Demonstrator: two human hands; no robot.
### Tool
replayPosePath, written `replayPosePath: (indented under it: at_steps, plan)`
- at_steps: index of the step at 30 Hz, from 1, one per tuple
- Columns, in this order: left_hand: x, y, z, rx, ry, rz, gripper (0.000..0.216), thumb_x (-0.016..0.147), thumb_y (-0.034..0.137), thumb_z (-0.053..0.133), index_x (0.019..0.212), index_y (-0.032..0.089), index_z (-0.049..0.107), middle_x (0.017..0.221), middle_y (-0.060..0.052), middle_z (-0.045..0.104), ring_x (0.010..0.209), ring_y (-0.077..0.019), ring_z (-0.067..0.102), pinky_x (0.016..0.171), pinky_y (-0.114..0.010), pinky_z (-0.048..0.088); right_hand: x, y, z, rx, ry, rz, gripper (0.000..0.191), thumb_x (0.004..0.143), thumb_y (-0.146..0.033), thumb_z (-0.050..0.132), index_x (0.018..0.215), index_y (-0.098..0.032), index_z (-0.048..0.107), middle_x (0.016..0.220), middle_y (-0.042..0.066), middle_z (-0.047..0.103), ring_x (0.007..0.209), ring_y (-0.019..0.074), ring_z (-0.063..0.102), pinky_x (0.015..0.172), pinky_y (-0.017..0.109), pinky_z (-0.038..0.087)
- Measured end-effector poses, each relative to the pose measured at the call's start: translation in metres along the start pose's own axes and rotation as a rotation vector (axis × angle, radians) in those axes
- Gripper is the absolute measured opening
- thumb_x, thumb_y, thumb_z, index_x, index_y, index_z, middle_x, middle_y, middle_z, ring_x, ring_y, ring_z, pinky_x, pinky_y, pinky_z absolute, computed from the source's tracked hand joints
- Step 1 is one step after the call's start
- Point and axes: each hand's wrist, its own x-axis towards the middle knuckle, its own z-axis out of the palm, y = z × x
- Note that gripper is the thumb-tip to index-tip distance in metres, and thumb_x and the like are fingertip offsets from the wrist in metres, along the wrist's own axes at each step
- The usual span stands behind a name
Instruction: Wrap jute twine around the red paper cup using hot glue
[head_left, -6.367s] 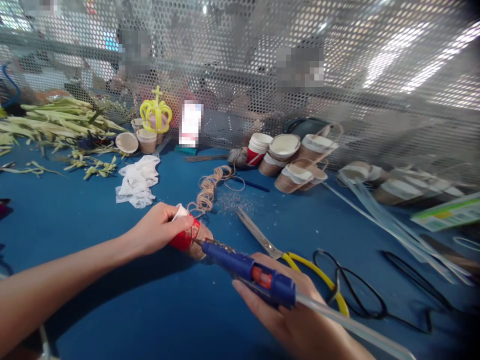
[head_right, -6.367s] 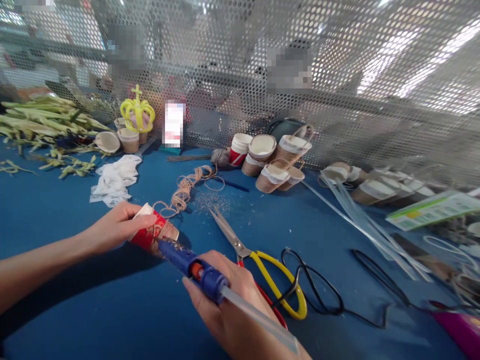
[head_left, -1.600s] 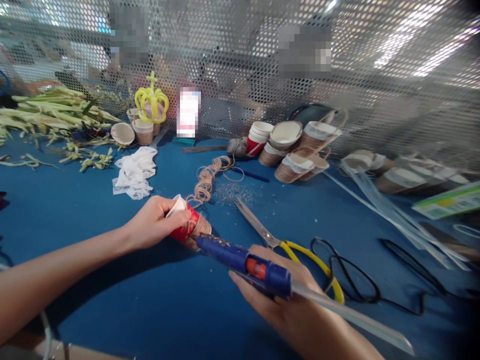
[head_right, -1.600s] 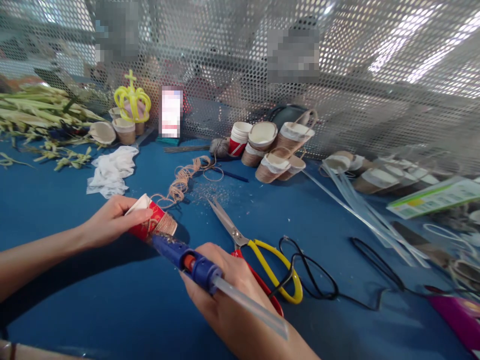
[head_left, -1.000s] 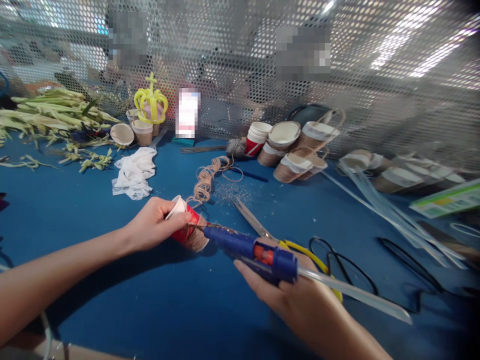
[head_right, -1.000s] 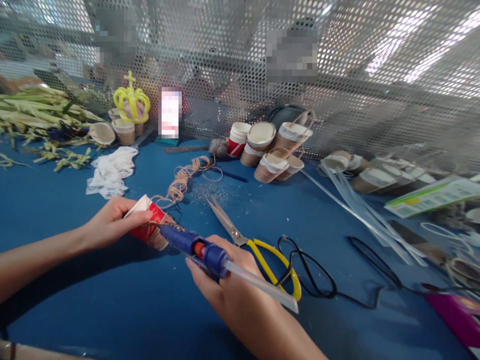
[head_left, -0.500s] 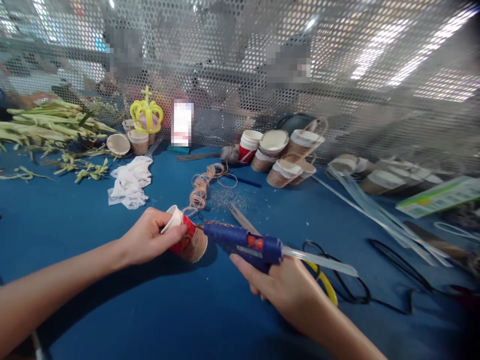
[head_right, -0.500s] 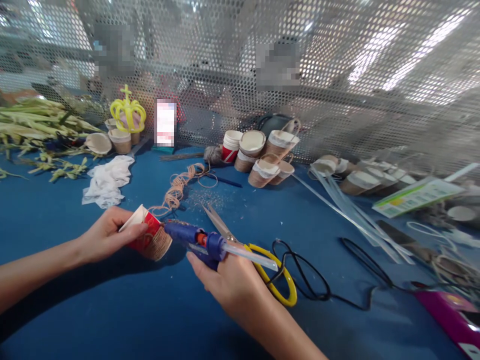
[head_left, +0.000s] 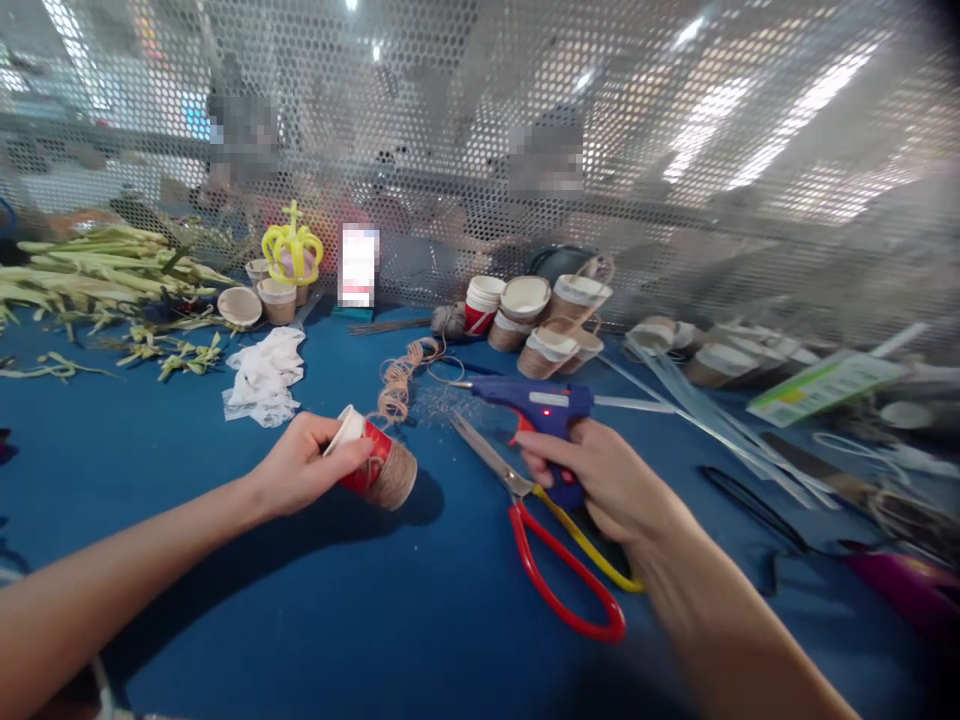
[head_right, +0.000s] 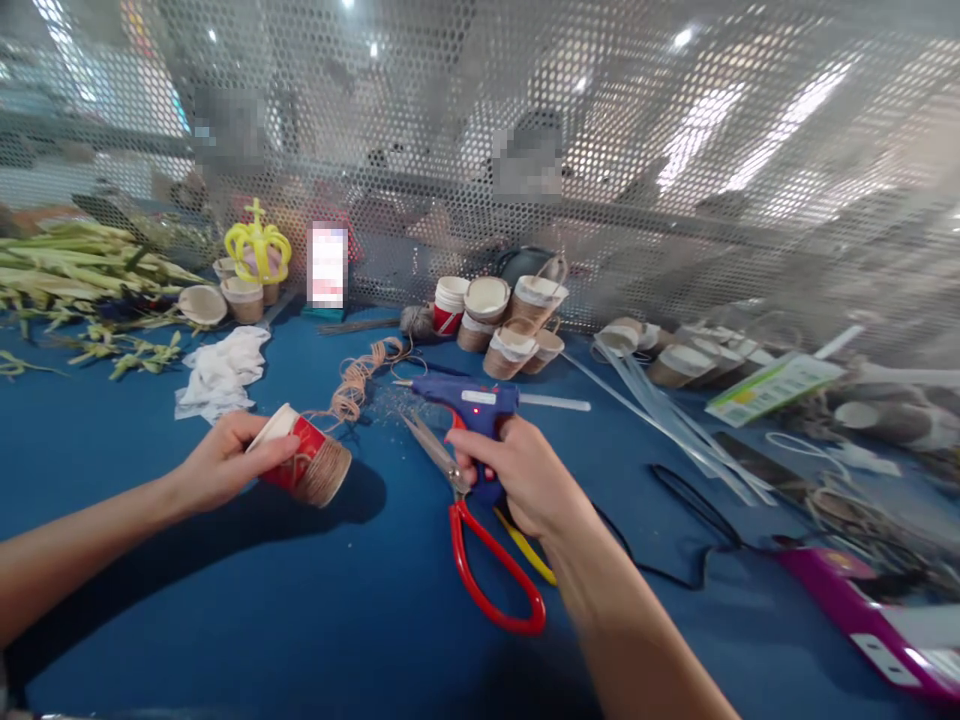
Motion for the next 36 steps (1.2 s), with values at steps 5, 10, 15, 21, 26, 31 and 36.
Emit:
replayPosePath:
  at_steps: [5, 10, 15, 21, 26, 31, 36]
  plan:
    - [0.000, 0.007, -0.003, 0.005, 0.041, 0.057, 0.035, 0.073, 0.037, 0.044, 0.047, 0.017, 0.034, 0.049, 0.004, 0.026, 0.046, -0.0064, 0.022, 0.041, -0.021, 0.017, 0.033, 0.013, -0.011, -0.198, 0.207, 0.060, 0.020, 0.079, -0.030, 0.052, 0.067, -0.014, 0.055, 0.062, 0.001, 0.056, 0.051, 0.0072, 0.050, 0.046, 0.019, 0.040]
    - [-0.003, 0.011, -0.003, 0.028, 0.033, 0.148, 0.033, 0.074, 0.032, 0.042, 0.046, 0.017, 0.031, 0.047, 0.005, 0.024, 0.045, -0.0059, 0.021, 0.041, -0.021, 0.015, 0.059, 0.035, -0.015, -0.364, 0.272, 0.189, 0.025, 0.087, -0.032, 0.044, 0.091, -0.011, 0.056, 0.083, 0.005, 0.059, 0.065, 0.0116, 0.056, 0.058, 0.027, 0.048]
    - [-0.003, 0.011, -0.002, 0.110, 0.017, 0.211, 0.034, 0.073, 0.029, 0.042, 0.045, 0.017, 0.029, 0.046, 0.005, 0.023, 0.043, -0.0053, 0.021, 0.040, -0.021, 0.014, 0.057, 0.025, -0.013, -0.454, 0.262, 0.179, 0.028, 0.085, -0.028, 0.048, 0.110, -0.017, 0.051, 0.114, 0.008, 0.052, 0.094, 0.0187, 0.055, 0.078, 0.039, 0.046]
    - [-0.004, 0.012, -0.001, 0.185, -0.032, 0.251, 0.032, 0.075, 0.027, 0.042, 0.046, 0.015, 0.035, 0.046, 0.005, 0.027, 0.044, -0.0055, 0.024, 0.040, -0.019, 0.018, 0.025, -0.011, 0.041, -0.282, -0.130, 0.023, 0.038, 0.086, -0.040, 0.041, 0.071, -0.015, 0.066, 0.082, 0.010, 0.066, 0.080, 0.0184, 0.058, 0.069, 0.030, 0.046]
    - [-0.008, 0.016, 0.002, 0.173, -0.093, 0.298, 0.031, 0.076, 0.025, 0.041, 0.047, 0.014, 0.038, 0.047, 0.004, 0.031, 0.044, -0.0059, 0.027, 0.042, -0.019, 0.022, 0.039, -0.015, 0.100, -0.025, -0.424, 0.085, 0.043, 0.087, -0.043, 0.036, 0.074, -0.012, 0.063, 0.074, 0.009, 0.066, 0.068, 0.0136, 0.060, 0.062, 0.026, 0.048]
    - [-0.014, 0.026, 0.005, 0.092, -0.296, 0.292, 0.028, 0.076, 0.020, 0.041, 0.048, 0.015, 0.039, 0.049, 0.004, 0.035, 0.046, -0.0066, 0.031, 0.044, -0.019, 0.025, 0.089, -0.022, 0.118, 0.085, -0.418, 0.110, 0.027, 0.086, -0.030, 0.047, 0.106, -0.014, 0.053, 0.105, 0.007, 0.057, 0.088, 0.0170, 0.057, 0.074, 0.036, 0.048]
    - [-0.020, 0.034, 0.011, -0.005, -0.456, 0.297, 0.034, 0.076, 0.020, 0.042, 0.045, 0.016, 0.029, 0.047, 0.004, 0.029, 0.045, -0.0062, 0.025, 0.043, -0.020, 0.022, 0.135, -0.031, 0.115, 0.016, -0.291, 0.114, 0.031, 0.085, -0.029, 0.050, 0.112, -0.016, 0.050, 0.111, 0.008, 0.053, 0.092, 0.0191, 0.055, 0.076, 0.039, 0.047]
